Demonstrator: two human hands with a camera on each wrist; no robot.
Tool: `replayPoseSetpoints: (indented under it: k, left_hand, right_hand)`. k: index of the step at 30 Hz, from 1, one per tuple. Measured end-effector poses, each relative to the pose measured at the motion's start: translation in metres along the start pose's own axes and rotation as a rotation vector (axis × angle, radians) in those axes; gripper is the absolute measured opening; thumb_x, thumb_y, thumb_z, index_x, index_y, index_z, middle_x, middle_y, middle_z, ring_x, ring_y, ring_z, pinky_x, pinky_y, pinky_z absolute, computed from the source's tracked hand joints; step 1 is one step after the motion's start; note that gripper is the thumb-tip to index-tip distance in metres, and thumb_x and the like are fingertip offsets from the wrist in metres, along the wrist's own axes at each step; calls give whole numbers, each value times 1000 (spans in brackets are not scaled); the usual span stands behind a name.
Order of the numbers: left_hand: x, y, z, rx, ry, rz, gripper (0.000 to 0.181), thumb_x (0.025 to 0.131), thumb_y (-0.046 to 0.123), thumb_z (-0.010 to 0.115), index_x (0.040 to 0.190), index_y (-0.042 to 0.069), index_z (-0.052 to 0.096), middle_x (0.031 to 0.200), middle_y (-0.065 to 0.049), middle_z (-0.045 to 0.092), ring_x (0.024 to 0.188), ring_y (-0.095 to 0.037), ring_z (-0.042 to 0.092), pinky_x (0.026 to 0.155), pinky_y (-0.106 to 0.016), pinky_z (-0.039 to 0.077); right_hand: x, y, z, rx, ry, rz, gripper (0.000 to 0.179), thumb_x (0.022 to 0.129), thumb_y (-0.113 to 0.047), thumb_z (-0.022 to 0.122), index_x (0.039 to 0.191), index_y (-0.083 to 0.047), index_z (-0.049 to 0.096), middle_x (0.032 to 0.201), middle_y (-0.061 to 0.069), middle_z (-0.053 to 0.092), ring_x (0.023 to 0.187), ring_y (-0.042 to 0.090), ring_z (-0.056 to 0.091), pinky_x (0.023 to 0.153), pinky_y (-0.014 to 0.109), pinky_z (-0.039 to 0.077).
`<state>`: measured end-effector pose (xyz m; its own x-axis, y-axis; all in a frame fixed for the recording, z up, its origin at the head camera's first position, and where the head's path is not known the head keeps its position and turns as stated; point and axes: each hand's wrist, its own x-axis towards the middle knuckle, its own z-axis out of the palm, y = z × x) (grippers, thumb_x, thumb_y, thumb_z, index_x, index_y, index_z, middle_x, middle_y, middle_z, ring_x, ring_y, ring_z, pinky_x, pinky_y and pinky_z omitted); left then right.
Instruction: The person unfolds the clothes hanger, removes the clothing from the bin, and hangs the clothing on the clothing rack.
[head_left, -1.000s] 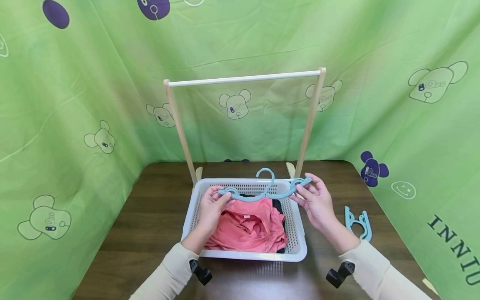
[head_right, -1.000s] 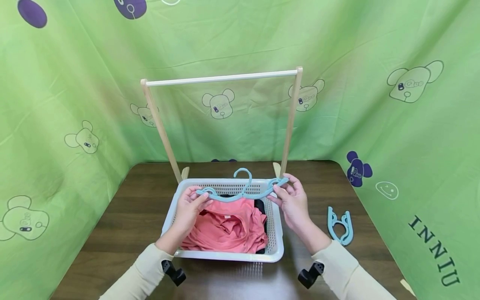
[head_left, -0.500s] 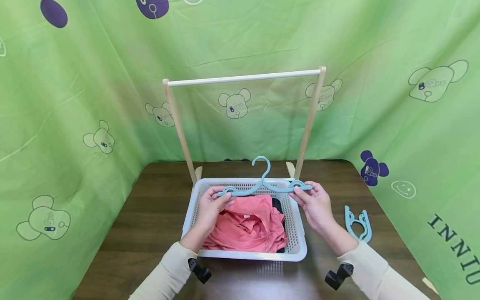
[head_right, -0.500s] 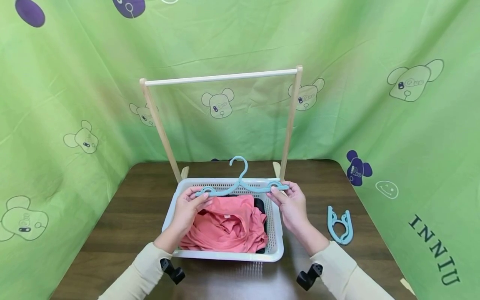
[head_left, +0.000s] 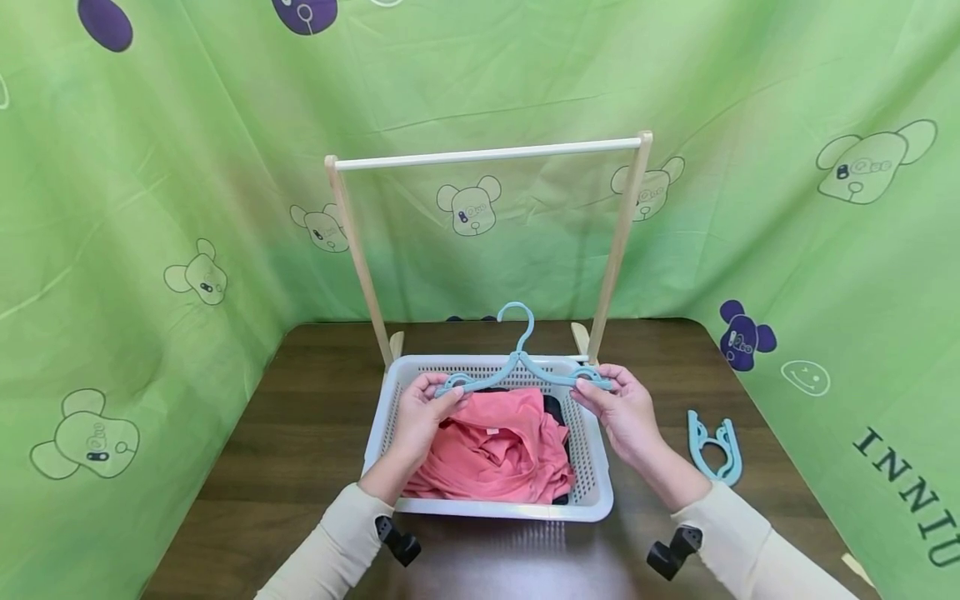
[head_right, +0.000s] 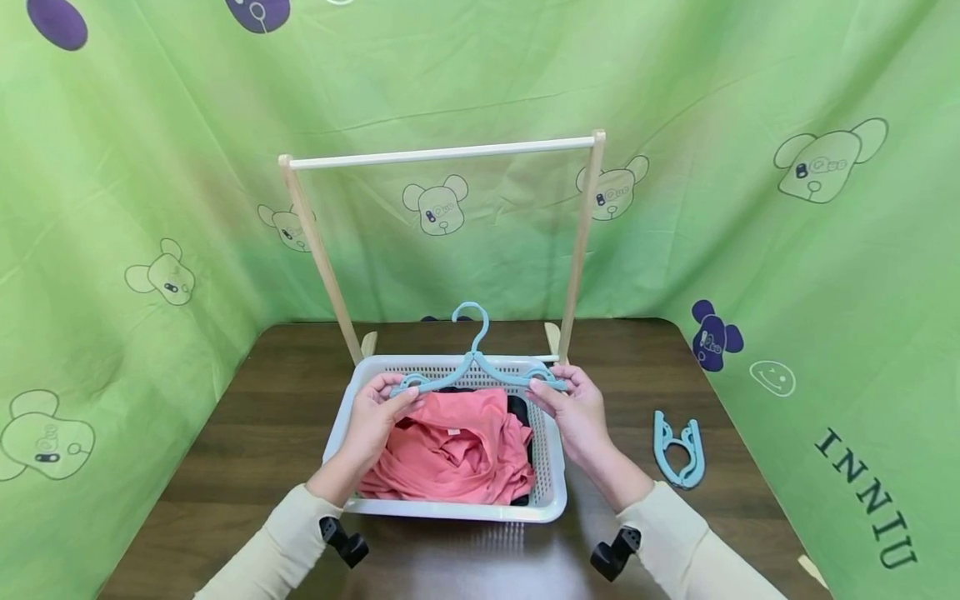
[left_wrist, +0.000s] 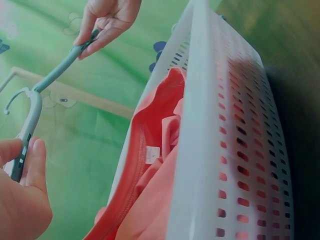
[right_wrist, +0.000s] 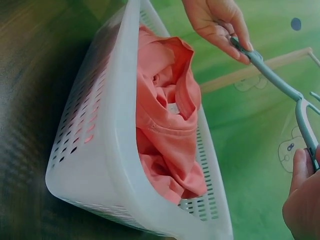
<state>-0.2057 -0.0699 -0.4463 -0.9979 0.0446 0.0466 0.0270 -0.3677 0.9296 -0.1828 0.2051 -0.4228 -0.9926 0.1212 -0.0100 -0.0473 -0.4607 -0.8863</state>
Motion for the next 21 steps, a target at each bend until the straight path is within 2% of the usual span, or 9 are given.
replayPoseSetpoints:
  k: [5,10,16,21]
  left_hand:
    - [0,4,1,19,-15,18,22,89,-10,63,109,-11,57,92,-13,67,78,-16,71,76,-31,57]
    - [1,5,0,-23,-28,6,23,89,-10,62,112,-12,58,94,-11,67,79,-16,71,77,-31,56]
    - [1,5,-1,-51,-24,-3,22,90,-11,60,111,-10,59,95,-11,67,80,-17,71,77,-30,56]
    - [1,6,-1,-79,-35,-21,20,90,-11,60,109,-6,60,96,-11,66,81,-18,71,78,-31,56]
  right_hand:
    - [1,-1,-1,-43,-20,-25,23,90,12,60,97,-9,62,87,1,68,81,12,70,80,30,55]
    - [2,-4,-4,-96,-73,-54,27,90,10,61,95,-15,71,91,1,69,82,12,70,79,31,55]
    - [2,-8,-7,-162,-134,-62,17,91,7,62,103,0,70,106,-2,67,84,13,70,80,30,55]
    - [1,-9,-9,-180,-149,-61,16,91,5,63,106,5,68,106,5,66,83,15,71,80,31,55]
